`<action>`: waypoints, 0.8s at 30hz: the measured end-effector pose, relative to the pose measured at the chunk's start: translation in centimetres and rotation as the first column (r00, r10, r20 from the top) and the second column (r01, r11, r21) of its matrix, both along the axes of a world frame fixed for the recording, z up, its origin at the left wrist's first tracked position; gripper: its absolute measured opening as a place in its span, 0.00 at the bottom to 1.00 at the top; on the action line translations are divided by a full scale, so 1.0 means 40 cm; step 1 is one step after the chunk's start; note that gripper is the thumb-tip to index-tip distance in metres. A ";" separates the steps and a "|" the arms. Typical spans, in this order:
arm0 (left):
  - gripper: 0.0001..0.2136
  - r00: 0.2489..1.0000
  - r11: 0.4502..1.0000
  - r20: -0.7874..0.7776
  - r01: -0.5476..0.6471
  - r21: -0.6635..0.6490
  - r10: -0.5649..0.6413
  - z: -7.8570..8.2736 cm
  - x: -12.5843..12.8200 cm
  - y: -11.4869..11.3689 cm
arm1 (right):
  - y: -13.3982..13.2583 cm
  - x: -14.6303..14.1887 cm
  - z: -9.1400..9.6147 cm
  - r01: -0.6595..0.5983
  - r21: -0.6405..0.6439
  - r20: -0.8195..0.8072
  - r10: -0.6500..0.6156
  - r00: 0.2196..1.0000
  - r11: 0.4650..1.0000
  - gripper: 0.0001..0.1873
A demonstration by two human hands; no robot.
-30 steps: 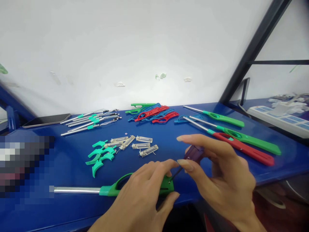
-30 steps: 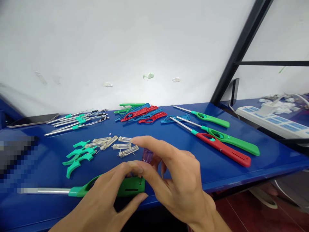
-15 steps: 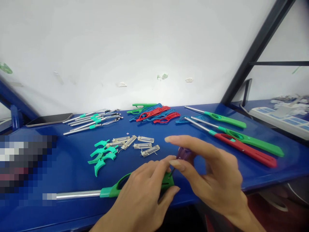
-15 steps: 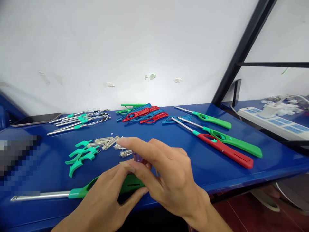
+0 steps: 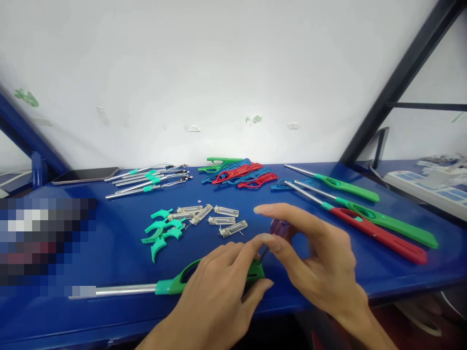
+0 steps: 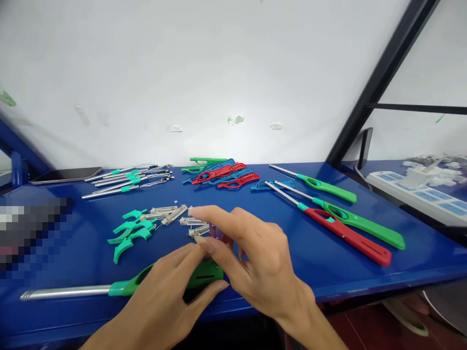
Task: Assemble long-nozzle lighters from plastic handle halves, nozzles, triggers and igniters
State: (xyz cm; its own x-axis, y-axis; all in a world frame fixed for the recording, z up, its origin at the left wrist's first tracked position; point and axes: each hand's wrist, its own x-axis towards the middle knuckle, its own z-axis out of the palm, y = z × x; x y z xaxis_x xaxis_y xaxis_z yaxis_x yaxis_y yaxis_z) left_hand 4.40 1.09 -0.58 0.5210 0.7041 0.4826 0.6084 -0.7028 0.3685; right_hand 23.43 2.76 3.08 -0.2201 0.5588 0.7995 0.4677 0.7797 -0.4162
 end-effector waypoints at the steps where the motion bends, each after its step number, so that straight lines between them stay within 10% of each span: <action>1: 0.28 1.000 1.000 0.005 -0.002 -0.009 0.002 0.000 0.001 0.000 | 0.000 0.001 -0.002 -0.026 -0.012 -0.029 0.026 0.999 1.000 0.17; 10: 0.21 0.999 0.999 0.036 -0.011 -0.051 0.013 0.002 0.001 0.001 | -0.010 -0.011 -0.008 -0.285 -0.053 -0.351 0.249 0.903 0.957 0.27; 24: 0.18 0.999 0.997 0.034 -0.024 -0.072 0.027 -0.001 0.003 0.001 | -0.015 -0.001 0.015 -0.232 -0.115 -0.220 0.203 0.954 0.966 0.19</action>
State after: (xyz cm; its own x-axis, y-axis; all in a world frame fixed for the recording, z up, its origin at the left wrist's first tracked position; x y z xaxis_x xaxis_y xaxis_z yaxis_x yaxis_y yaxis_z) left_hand 4.52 1.13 -0.60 0.4862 0.7502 0.4481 0.6117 -0.6584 0.4387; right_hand 23.38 2.17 3.69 -0.1884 0.6238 0.7586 0.1864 0.7811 -0.5960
